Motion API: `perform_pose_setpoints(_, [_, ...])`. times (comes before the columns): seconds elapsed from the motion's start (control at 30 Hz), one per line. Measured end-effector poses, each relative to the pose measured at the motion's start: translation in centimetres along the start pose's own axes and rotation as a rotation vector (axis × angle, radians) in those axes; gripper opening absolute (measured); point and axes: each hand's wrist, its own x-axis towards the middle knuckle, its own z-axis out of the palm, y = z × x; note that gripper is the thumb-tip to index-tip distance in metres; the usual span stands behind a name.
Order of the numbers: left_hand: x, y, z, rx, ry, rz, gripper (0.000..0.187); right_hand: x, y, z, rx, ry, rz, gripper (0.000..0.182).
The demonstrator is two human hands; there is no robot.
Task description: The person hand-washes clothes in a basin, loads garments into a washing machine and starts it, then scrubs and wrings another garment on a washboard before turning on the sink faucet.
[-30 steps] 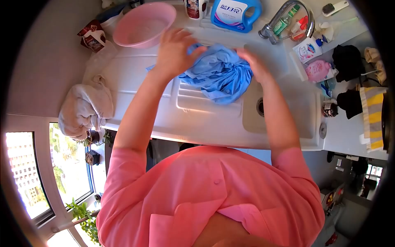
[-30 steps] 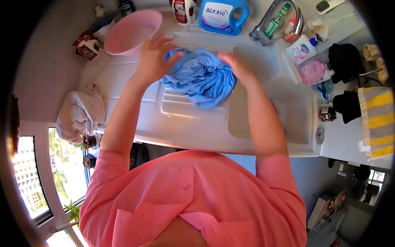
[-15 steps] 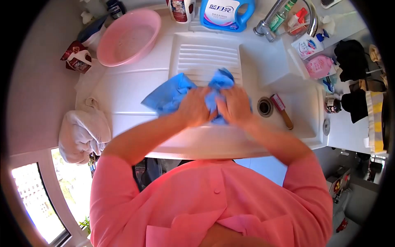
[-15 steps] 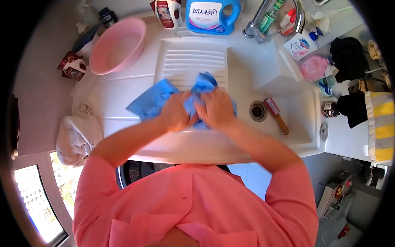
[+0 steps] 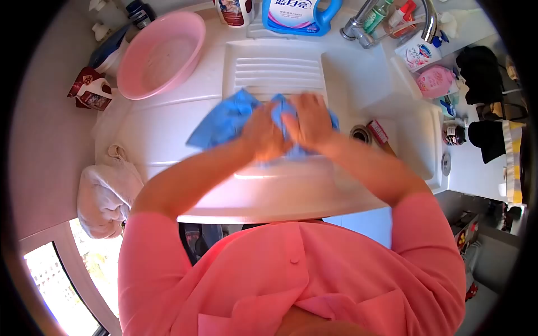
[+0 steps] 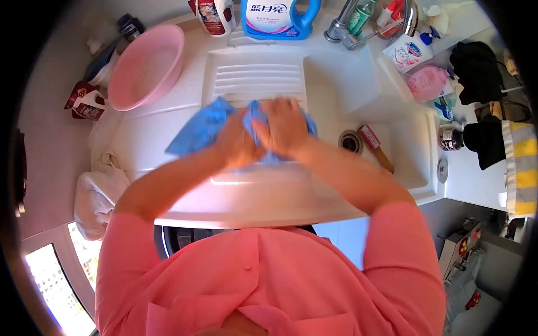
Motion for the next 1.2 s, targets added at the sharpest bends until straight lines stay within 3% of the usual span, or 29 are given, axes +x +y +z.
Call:
perform_pose_setpoints(0.03, [3.0,-1.6,-1.2,0.213,-0.143,-0.055,0.066,2.3,1.9,1.5,-0.055,0.081,-0.018,0.039])
perform_pose_setpoints(0.1, [6.8,-4.1,-2.7,0.375,-0.088,-0.037,0.066,6.4,3.2,2.0,-0.138,0.142,0.113,0.032])
perform_pose_setpoints(0.13, [6.7,-3.9,-2.0,0.371,-0.085,-0.034,0.066,7.6,3.9,1.9,-0.03,0.153,0.139,0.039])
perform_pose_setpoints(0.2, [6.1,-3.5,-0.6,0.393,0.389,-0.185,0.074,6.1,3.2,1.5,0.003,0.093,0.165,0.043])
perform_pose_setpoints(0.23, [4.6,-2.1,-1.5,0.391,0.385,-0.19,0.074,5.6,1.8,0.7,0.044,0.032,0.182,0.047])
perform_pose_setpoints(0.3, [-0.3,1.2,-2.9,0.259,-0.244,-0.076,0.079,0.8,-1.6,-2.3,-0.079,-0.184,-0.013,0.064])
perform_pose_setpoints(0.33, [-2.7,2.4,-2.5,0.164,-0.207,0.011,0.081,-1.5,-3.0,-3.7,0.079,-0.25,-0.027,0.069])
perform_pose_setpoints(0.4, [-3.1,2.0,-0.8,-0.061,-0.062,0.071,0.078,-2.2,-2.8,-2.3,0.085,-0.175,-0.006,0.057])
perform_pose_setpoints(0.43, [-1.2,0.7,-0.5,0.124,-0.086,0.096,0.073,-1.0,-1.1,-0.8,0.077,-0.157,0.023,0.052])
perform_pose_setpoints(0.5, [3.5,-2.1,-1.1,0.239,-0.062,-0.018,0.072,3.2,2.3,1.6,-0.018,-0.013,0.074,0.042])
perform_pose_setpoints(0.57, [5.8,-3.4,-2.8,0.37,0.051,0.01,0.073,6.8,4.2,2.4,0.02,0.155,0.05,0.039])
perform_pose_setpoints(0.6, [5.5,-3.0,-2.3,0.375,0.059,0.009,0.073,6.7,3.4,1.6,0.016,0.16,0.042,0.039])
perform_pose_setpoints(0.67, [5.2,-2.6,-1.0,0.266,-0.008,-0.216,0.076,6.0,1.0,0.1,0.316,0.007,0.31,0.042])
perform_pose_setpoints(0.73, [0.9,0.7,-1.1,0.263,-0.103,-0.102,0.079,2.1,-1.2,-1.7,0.148,-0.079,0.007,0.052])
perform_pose_setpoints(0.83, [-3.9,3.3,-0.2,0.063,0.088,0.161,0.077,-3.1,-5.2,-4.0,-0.084,-0.106,-0.095,0.048])
perform_pose_setpoints(0.9, [-1.3,1.1,0.4,0.168,-0.162,0.102,0.07,-0.7,-2.1,-1.9,0.041,-0.128,-0.074,0.044])
perform_pose_setpoints(0.93, [0.7,0.0,0.4,0.251,-0.069,0.111,0.066,1.2,0.1,-1.0,0.082,-0.115,-0.068,0.044])
perform_pose_setpoints(0.97, [3.7,0.1,-2.1,0.401,-0.408,-0.02,0.065,2.9,1.8,-0.3,0.127,-0.109,-0.06,0.044])
perform_pose_setpoints(1.03, [4.9,-1.3,-1.5,0.234,0.005,-0.058,0.071,5.0,2.9,0.0,0.107,-0.072,0.037,0.045])
perform_pose_setpoints(1.13, [4.6,-0.1,-1.6,0.199,0.117,-0.161,0.082,5.3,2.0,-1.7,0.092,-0.078,0.189,0.047])
perform_pose_setpoints(1.2, [3.7,0.8,-4.6,0.197,0.057,-0.232,0.086,4.0,1.6,-3.3,0.101,-0.141,0.265,0.047])
